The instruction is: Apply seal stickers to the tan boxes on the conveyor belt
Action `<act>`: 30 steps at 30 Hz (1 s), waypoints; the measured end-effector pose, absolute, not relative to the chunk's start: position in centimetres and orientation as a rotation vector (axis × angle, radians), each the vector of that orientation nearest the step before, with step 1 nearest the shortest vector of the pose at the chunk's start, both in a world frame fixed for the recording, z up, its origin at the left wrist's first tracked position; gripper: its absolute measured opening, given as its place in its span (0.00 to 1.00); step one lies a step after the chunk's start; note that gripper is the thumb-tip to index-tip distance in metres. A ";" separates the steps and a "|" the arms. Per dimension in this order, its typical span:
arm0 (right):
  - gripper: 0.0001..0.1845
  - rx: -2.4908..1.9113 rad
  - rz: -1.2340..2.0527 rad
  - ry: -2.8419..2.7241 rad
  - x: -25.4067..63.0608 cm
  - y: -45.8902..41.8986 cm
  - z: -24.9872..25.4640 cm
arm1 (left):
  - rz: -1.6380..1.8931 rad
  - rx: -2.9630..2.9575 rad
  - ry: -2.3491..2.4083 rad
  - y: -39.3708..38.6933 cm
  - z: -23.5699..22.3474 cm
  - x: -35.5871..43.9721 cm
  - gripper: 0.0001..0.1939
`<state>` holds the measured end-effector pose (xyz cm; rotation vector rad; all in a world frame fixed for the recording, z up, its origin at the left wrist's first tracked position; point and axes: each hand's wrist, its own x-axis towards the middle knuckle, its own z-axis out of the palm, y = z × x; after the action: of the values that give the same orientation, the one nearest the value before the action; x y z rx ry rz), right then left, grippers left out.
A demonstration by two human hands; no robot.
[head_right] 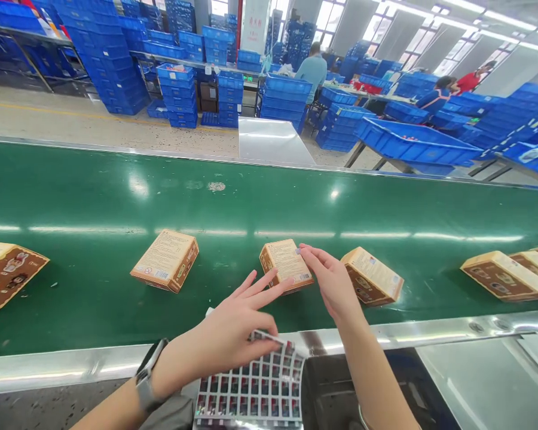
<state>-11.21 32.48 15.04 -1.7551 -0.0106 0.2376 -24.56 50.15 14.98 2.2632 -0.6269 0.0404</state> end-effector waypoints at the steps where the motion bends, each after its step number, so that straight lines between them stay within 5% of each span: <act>1: 0.34 -1.746 0.240 0.002 -10.8 32.7 14.7 | 0.041 2.274 -0.637 49.8 14.6 -23.6 0.06; 24: 0.27 -2.191 -0.294 -0.021 -8.2 30.8 13.7 | -0.085 2.355 -0.736 46.1 14.4 -19.1 0.08; 30: 0.24 -2.256 -0.456 -0.170 -8.4 30.8 15.8 | -0.189 2.212 -0.377 48.2 16.3 -22.1 0.07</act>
<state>-8.39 30.85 15.81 -2.2560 -0.1704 -0.4560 -22.14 48.25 16.31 2.2120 -0.3766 -0.1887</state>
